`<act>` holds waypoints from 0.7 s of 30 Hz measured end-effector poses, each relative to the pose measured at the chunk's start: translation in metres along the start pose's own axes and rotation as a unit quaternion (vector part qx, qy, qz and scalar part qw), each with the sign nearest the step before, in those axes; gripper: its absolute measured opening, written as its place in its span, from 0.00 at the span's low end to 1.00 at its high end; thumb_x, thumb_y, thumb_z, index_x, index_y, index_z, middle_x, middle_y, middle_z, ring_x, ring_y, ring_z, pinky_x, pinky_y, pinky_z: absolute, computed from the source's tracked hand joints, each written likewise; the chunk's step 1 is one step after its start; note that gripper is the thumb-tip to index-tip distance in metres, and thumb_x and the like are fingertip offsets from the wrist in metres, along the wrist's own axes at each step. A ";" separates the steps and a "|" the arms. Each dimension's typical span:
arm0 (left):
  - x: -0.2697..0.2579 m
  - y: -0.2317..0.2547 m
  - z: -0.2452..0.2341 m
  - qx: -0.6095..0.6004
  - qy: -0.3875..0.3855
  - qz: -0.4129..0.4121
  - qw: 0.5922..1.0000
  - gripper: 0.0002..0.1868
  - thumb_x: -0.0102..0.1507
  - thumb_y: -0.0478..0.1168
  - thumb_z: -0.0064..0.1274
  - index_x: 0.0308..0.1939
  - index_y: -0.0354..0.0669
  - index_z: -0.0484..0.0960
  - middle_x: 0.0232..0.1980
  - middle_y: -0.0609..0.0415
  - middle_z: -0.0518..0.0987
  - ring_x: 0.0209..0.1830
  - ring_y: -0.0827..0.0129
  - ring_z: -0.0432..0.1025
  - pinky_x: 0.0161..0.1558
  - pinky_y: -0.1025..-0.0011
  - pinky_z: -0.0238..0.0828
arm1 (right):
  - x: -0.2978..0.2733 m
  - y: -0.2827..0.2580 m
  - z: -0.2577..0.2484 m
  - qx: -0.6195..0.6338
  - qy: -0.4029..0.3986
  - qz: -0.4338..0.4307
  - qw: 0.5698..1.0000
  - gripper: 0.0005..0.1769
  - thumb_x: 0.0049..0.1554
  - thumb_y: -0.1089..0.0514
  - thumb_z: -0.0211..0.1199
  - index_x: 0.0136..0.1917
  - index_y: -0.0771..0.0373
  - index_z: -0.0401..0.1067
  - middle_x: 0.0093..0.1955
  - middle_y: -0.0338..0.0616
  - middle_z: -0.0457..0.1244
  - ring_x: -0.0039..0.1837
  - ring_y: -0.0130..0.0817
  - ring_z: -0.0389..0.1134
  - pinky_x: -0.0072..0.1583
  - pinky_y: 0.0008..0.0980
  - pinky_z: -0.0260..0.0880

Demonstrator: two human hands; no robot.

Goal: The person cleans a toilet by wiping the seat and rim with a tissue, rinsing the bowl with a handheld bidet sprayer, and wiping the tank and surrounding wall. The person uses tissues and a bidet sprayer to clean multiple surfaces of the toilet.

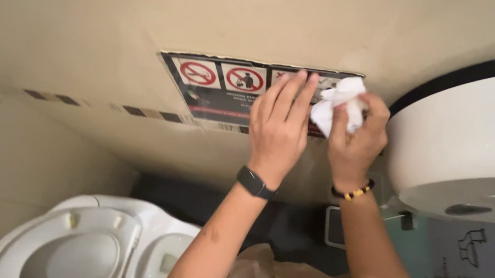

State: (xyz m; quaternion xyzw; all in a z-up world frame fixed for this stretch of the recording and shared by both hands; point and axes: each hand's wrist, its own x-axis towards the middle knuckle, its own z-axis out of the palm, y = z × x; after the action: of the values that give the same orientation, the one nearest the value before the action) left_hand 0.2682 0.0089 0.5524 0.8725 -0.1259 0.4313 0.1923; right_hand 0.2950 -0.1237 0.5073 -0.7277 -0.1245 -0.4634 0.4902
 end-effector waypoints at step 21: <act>0.011 -0.030 0.015 0.030 -0.019 0.092 0.995 0.23 0.68 0.31 0.48 0.68 0.43 0.78 0.69 0.52 0.76 0.73 0.64 0.70 0.75 0.58 0.62 | 0.006 -0.007 0.043 -0.112 0.113 -0.046 0.986 0.12 0.59 0.76 0.69 0.55 0.69 0.77 0.51 0.52 0.66 0.49 0.44 0.69 0.51 0.38 0.71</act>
State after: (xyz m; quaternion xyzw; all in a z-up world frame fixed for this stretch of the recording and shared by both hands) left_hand 0.2969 0.0285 0.5463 0.8708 -0.1959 0.4337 0.1229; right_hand 0.3173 -0.0859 0.5127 -0.7144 -0.0492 -0.5759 0.3943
